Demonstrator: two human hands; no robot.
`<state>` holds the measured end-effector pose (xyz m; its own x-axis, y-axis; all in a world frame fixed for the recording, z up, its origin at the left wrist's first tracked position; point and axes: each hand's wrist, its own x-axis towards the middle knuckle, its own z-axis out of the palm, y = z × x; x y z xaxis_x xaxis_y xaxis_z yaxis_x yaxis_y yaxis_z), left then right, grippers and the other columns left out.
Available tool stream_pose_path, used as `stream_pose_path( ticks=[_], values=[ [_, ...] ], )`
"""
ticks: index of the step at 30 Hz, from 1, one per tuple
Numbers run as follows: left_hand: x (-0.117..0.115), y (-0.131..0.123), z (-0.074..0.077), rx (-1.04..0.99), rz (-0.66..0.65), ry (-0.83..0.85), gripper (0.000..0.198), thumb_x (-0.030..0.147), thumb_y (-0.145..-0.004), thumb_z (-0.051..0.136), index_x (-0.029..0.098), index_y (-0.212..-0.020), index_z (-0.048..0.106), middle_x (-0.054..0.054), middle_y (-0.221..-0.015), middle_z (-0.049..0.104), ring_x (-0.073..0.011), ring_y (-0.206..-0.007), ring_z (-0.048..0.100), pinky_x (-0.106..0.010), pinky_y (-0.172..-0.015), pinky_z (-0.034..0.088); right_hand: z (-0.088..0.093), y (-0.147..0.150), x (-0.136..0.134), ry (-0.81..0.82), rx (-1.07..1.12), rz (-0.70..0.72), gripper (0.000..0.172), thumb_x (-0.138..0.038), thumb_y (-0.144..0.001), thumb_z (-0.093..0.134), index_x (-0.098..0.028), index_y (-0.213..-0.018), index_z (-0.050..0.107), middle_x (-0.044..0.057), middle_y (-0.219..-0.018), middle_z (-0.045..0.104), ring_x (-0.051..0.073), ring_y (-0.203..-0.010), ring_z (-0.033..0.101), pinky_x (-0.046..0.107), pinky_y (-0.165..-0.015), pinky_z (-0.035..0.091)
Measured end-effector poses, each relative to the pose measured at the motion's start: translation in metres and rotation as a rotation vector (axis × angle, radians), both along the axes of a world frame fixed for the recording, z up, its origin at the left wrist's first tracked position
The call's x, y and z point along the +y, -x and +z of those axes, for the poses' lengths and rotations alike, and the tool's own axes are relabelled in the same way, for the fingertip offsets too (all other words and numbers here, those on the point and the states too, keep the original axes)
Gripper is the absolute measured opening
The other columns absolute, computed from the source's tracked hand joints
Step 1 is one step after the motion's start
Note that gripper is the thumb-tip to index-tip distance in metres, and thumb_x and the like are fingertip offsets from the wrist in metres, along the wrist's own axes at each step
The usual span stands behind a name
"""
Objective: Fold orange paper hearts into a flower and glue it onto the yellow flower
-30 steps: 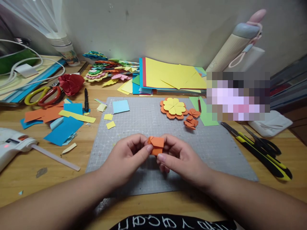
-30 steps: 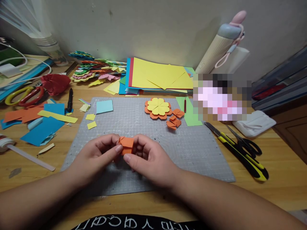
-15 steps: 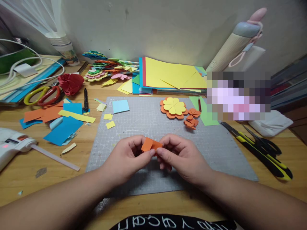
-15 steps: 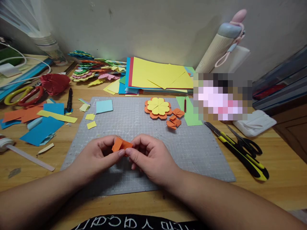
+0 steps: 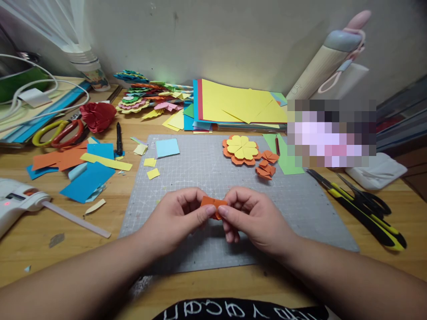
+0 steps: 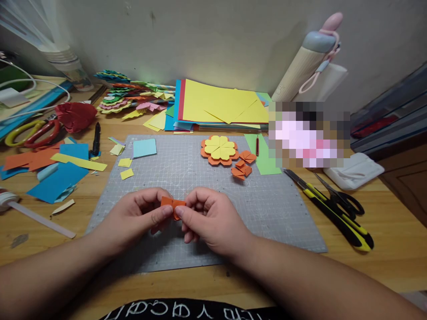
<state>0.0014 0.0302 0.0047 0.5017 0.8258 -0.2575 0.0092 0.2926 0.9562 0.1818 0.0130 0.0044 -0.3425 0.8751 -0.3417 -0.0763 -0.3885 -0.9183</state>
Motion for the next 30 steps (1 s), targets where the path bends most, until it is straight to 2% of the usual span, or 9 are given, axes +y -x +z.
stream_pose_path(
  ticks=[9,16,21,30],
  values=[
    [-0.0023,0.0007,0.003,0.068,0.075,0.006,0.026,0.032,-0.079,0.066,0.014,-0.064,0.054,0.006,-0.053,0.053,-0.0052,-0.048,0.042,-0.017,-0.047,0.032,-0.0009,0.0019,-0.0023,-0.032,0.04,0.05,0.036,-0.048,-0.075,0.071,-0.017,-0.073,0.052,-0.004,-0.06,0.057,0.007,-0.048,0.056,0.017,-0.044,0.042],
    [-0.0007,-0.001,-0.0002,0.024,0.01,0.077,0.026,0.034,-0.079,0.065,0.015,-0.066,0.054,0.005,-0.054,0.056,-0.0048,-0.045,0.043,-0.016,-0.044,0.032,-0.0024,-0.0007,-0.0034,-0.075,0.048,0.108,0.034,-0.048,-0.082,0.063,-0.018,-0.074,0.05,-0.003,-0.061,0.057,0.008,-0.05,0.055,0.019,-0.045,0.041],
    [-0.0024,-0.001,0.0023,0.044,-0.016,0.085,0.026,0.034,-0.078,0.066,0.015,-0.065,0.054,0.006,-0.051,0.051,-0.0048,-0.044,0.041,-0.016,-0.043,0.03,0.001,-0.0031,-0.0004,-0.145,-0.018,0.138,0.033,-0.043,-0.081,0.067,-0.017,-0.069,0.05,-0.005,-0.055,0.052,0.006,-0.046,0.05,0.018,-0.045,0.037],
    [-0.0041,-0.0003,0.0065,0.05,-0.056,0.095,0.028,0.037,-0.075,0.067,0.016,-0.065,0.051,0.005,-0.054,0.051,-0.0059,-0.044,0.041,-0.018,-0.043,0.033,0.0004,-0.0067,-0.0031,-0.166,0.085,0.179,0.027,-0.037,-0.085,0.062,-0.017,-0.068,0.052,-0.004,-0.053,0.054,0.007,-0.046,0.051,0.019,-0.044,0.039]
  ],
)
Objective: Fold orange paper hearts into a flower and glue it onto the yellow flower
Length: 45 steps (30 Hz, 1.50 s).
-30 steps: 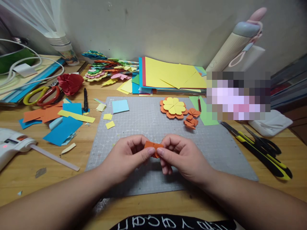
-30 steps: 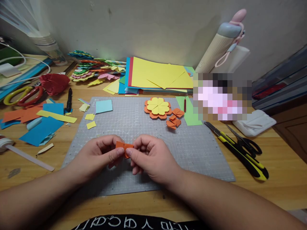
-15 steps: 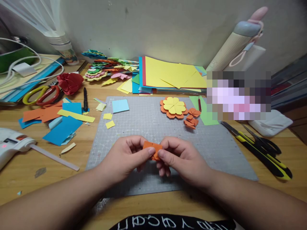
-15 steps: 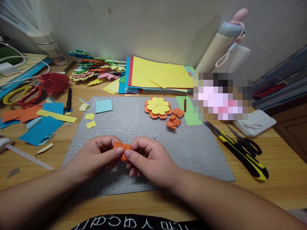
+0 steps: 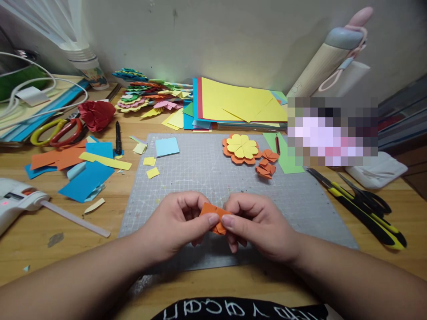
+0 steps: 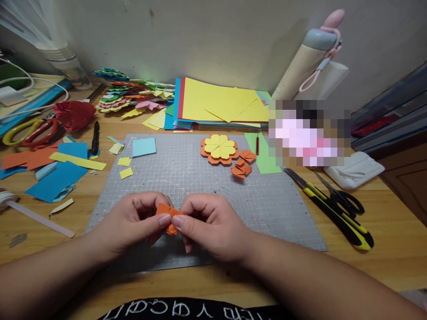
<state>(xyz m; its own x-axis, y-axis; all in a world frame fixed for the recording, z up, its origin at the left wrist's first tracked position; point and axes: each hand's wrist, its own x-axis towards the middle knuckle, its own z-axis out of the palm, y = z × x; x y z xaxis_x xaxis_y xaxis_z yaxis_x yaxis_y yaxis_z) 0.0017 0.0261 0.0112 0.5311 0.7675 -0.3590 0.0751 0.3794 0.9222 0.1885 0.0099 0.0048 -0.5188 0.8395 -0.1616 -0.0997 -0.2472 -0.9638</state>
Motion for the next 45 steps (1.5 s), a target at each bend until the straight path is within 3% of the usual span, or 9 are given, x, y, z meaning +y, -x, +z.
stream_pose_path(
  ticks=[4,8,12,16,30,36,41,45],
  values=[
    [-0.003,-0.002,0.002,-0.017,-0.075,-0.007,0.025,0.034,-0.074,0.067,0.017,-0.064,0.052,0.005,-0.056,0.05,-0.0067,-0.048,0.04,-0.019,-0.046,0.033,0.0,-0.001,-0.002,0.053,-0.005,0.025,0.026,-0.032,-0.084,0.058,-0.017,-0.064,0.053,-0.004,-0.051,0.052,0.007,-0.043,0.048,0.018,-0.041,0.034],
    [-0.005,-0.003,0.003,0.003,-0.168,-0.042,0.02,0.03,-0.073,0.065,0.016,-0.064,0.053,0.004,-0.06,0.05,-0.0088,-0.055,0.041,-0.021,-0.05,0.034,-0.001,0.001,-0.001,0.004,-0.043,0.078,0.024,-0.025,-0.079,0.061,-0.018,-0.059,0.05,-0.005,-0.05,0.049,0.006,-0.042,0.041,0.018,-0.04,0.032],
    [-0.002,-0.002,0.001,0.02,-0.043,-0.089,0.022,0.031,-0.075,0.063,0.016,-0.063,0.052,0.004,-0.059,0.048,-0.0092,-0.056,0.042,-0.021,-0.053,0.034,-0.004,0.0,0.003,-0.009,-0.018,0.043,0.021,-0.032,-0.086,0.056,-0.017,-0.072,0.052,-0.004,-0.058,0.052,0.007,-0.048,0.05,0.02,-0.047,0.041],
    [0.003,-0.001,-0.002,-0.011,0.045,-0.084,0.022,0.032,-0.079,0.062,0.016,-0.067,0.054,0.005,-0.06,0.052,-0.0082,-0.054,0.042,-0.021,-0.053,0.033,-0.006,-0.001,0.005,-0.018,-0.046,0.033,0.023,-0.036,-0.087,0.056,-0.017,-0.075,0.052,-0.003,-0.062,0.055,0.008,-0.05,0.052,0.02,-0.047,0.041],
    [0.005,0.002,-0.007,-0.06,0.012,-0.036,0.028,0.04,-0.078,0.066,0.015,-0.071,0.058,0.002,-0.063,0.058,-0.0082,-0.052,0.045,-0.021,-0.051,0.036,-0.003,0.0,0.004,0.005,-0.13,0.047,0.033,-0.045,-0.089,0.053,-0.017,-0.073,0.052,-0.001,-0.062,0.057,0.007,-0.049,0.052,0.019,-0.046,0.04],
    [0.003,0.0,-0.004,-0.038,0.003,-0.055,0.026,0.038,-0.076,0.067,0.015,-0.068,0.059,0.002,-0.061,0.057,-0.0085,-0.052,0.046,-0.021,-0.052,0.037,0.001,0.001,-0.001,-0.118,-0.243,-0.015,0.032,-0.033,-0.09,0.048,-0.018,-0.061,0.049,-0.002,-0.055,0.054,0.008,-0.044,0.049,0.021,-0.043,0.039],
    [-0.001,-0.003,-0.003,0.02,-0.017,-0.107,0.021,0.031,-0.076,0.066,0.015,-0.065,0.058,0.003,-0.058,0.054,-0.0092,-0.054,0.045,-0.022,-0.053,0.036,-0.001,0.003,-0.003,-0.33,-0.363,-0.112,0.032,-0.024,-0.084,0.049,-0.019,-0.053,0.045,-0.005,-0.048,0.041,0.007,-0.045,0.037,0.022,-0.043,0.031],
    [-0.003,-0.003,-0.001,0.035,-0.068,-0.173,0.019,0.029,-0.079,0.062,0.016,-0.065,0.058,0.001,-0.065,0.057,-0.0112,-0.061,0.047,-0.023,-0.058,0.038,-0.003,0.004,-0.001,-0.35,-0.374,-0.077,0.029,-0.021,-0.078,0.052,-0.019,-0.052,0.042,-0.005,-0.051,0.036,0.008,-0.048,0.032,0.021,-0.044,0.027]
  ],
)
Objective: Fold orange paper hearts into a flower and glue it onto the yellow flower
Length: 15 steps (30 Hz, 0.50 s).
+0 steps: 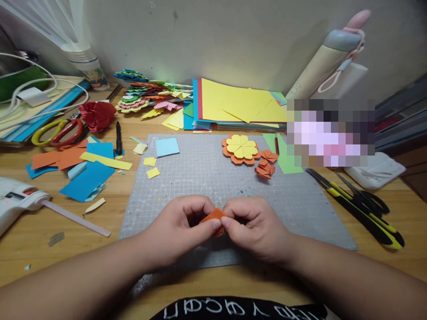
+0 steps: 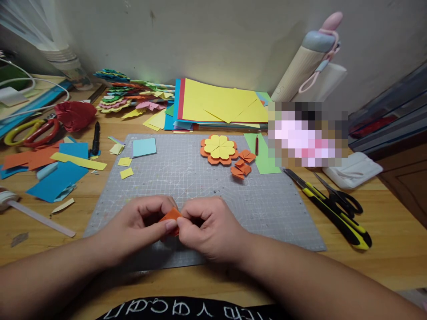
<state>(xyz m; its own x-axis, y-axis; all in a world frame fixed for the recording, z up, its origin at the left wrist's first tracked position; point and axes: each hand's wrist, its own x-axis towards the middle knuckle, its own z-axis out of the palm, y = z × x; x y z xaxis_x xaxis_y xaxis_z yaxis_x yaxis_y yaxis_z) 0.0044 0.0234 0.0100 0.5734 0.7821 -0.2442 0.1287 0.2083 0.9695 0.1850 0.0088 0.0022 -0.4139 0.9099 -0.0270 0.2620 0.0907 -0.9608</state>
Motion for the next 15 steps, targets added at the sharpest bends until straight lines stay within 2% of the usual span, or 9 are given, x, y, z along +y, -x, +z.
stream_pose_path(
  ticks=[4,7,11,15],
  values=[
    [0.0003,0.0026,0.0013,-0.035,0.015,-0.018,0.019,0.027,-0.081,0.061,0.017,-0.065,0.058,0.001,-0.065,0.058,-0.012,-0.063,0.05,-0.024,-0.061,0.04,-0.0005,0.0004,0.0027,0.101,0.104,0.068,0.023,-0.025,-0.083,0.051,-0.019,-0.06,0.05,-0.004,-0.054,0.044,0.009,-0.049,0.041,0.021,-0.046,0.035],
    [0.0019,0.0033,-0.0007,-0.09,0.057,0.019,0.019,0.029,-0.082,0.061,0.017,-0.068,0.059,0.001,-0.063,0.06,-0.0111,-0.059,0.05,-0.024,-0.059,0.04,-0.0011,0.0007,0.0029,0.202,0.217,0.066,0.02,-0.032,-0.087,0.053,-0.018,-0.071,0.053,-0.003,-0.059,0.05,0.008,-0.049,0.047,0.021,-0.047,0.04],
    [0.0034,0.0025,-0.0029,-0.065,0.054,0.035,0.021,0.031,-0.081,0.06,0.017,-0.065,0.056,0.003,-0.061,0.055,-0.0109,-0.058,0.047,-0.023,-0.058,0.037,-0.001,0.0005,0.0022,0.272,0.216,0.019,0.023,-0.033,-0.086,0.054,-0.018,-0.069,0.052,-0.004,-0.058,0.049,0.007,-0.047,0.046,0.019,-0.044,0.037],
    [0.0017,0.0027,0.0008,0.075,-0.04,-0.035,0.03,0.034,-0.08,0.055,0.018,-0.056,0.047,0.003,-0.057,0.042,-0.0118,-0.058,0.039,-0.024,-0.055,0.032,0.0009,-0.0003,0.0027,0.344,0.21,0.081,0.023,-0.029,-0.081,0.058,-0.018,-0.063,0.047,-0.006,-0.05,0.047,0.006,-0.042,0.042,0.018,-0.042,0.032]
  ],
)
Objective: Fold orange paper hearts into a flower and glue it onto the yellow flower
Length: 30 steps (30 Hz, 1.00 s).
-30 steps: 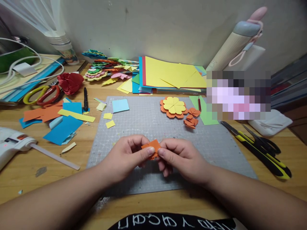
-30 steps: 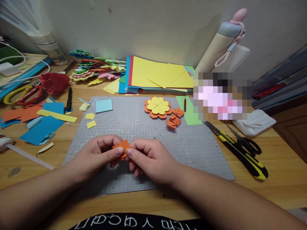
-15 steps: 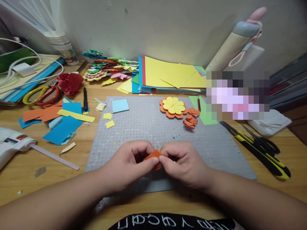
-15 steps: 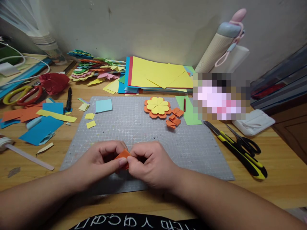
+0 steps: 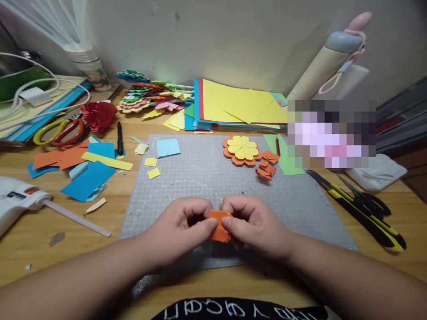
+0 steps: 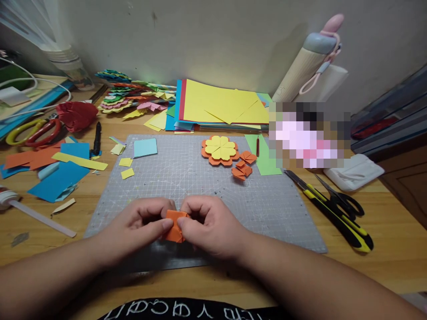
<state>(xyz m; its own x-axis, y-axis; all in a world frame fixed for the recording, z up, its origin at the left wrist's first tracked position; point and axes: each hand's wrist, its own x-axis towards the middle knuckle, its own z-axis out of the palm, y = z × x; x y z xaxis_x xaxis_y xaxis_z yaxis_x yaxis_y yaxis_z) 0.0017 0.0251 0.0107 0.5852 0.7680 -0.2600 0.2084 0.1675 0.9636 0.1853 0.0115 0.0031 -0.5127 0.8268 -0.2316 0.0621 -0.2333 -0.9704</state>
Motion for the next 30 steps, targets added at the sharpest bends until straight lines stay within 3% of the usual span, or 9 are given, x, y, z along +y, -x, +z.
stream_pose_path(
  ticks=[8,15,21,30],
  values=[
    [-0.0025,0.0003,0.0011,-0.02,0.055,-0.039,0.03,0.036,-0.085,0.05,0.018,-0.062,0.047,0.001,-0.066,0.051,-0.0139,-0.066,0.047,-0.027,-0.063,0.037,0.001,0.0004,0.0007,0.048,0.021,-0.02,0.024,-0.035,-0.085,0.054,-0.017,-0.07,0.054,-0.003,-0.056,0.053,0.007,-0.046,0.049,0.018,-0.044,0.037],
    [-0.001,-0.0009,0.0025,-0.007,0.0,-0.078,0.018,0.028,-0.082,0.048,0.018,-0.067,0.05,0.004,-0.062,0.045,-0.0115,-0.061,0.041,-0.024,-0.059,0.034,0.0034,0.001,0.0011,0.062,-0.029,0.105,0.024,-0.028,-0.078,0.054,-0.016,-0.058,0.05,-0.005,-0.05,0.044,0.006,-0.045,0.035,0.019,-0.042,0.027],
    [-0.0028,-0.0011,0.0019,0.076,-0.079,-0.171,0.014,0.017,-0.07,0.047,0.018,-0.056,0.044,0.005,-0.055,0.039,-0.01,-0.056,0.038,-0.022,-0.053,0.031,-0.0009,0.0022,0.0002,0.03,-0.091,0.214,0.023,-0.026,-0.075,0.051,-0.016,-0.054,0.049,-0.006,-0.051,0.035,0.006,-0.047,0.03,0.021,-0.044,0.024],
    [-0.0028,-0.0018,0.0028,0.137,-0.048,-0.207,0.014,0.019,-0.066,0.045,0.019,-0.053,0.04,0.005,-0.052,0.037,-0.0102,-0.054,0.036,-0.022,-0.05,0.029,-0.0061,0.0065,-0.0048,-0.058,-0.031,0.144,0.028,-0.024,-0.079,0.049,-0.016,-0.053,0.046,-0.005,-0.051,0.034,0.007,-0.048,0.032,0.02,-0.043,0.025]
  ],
)
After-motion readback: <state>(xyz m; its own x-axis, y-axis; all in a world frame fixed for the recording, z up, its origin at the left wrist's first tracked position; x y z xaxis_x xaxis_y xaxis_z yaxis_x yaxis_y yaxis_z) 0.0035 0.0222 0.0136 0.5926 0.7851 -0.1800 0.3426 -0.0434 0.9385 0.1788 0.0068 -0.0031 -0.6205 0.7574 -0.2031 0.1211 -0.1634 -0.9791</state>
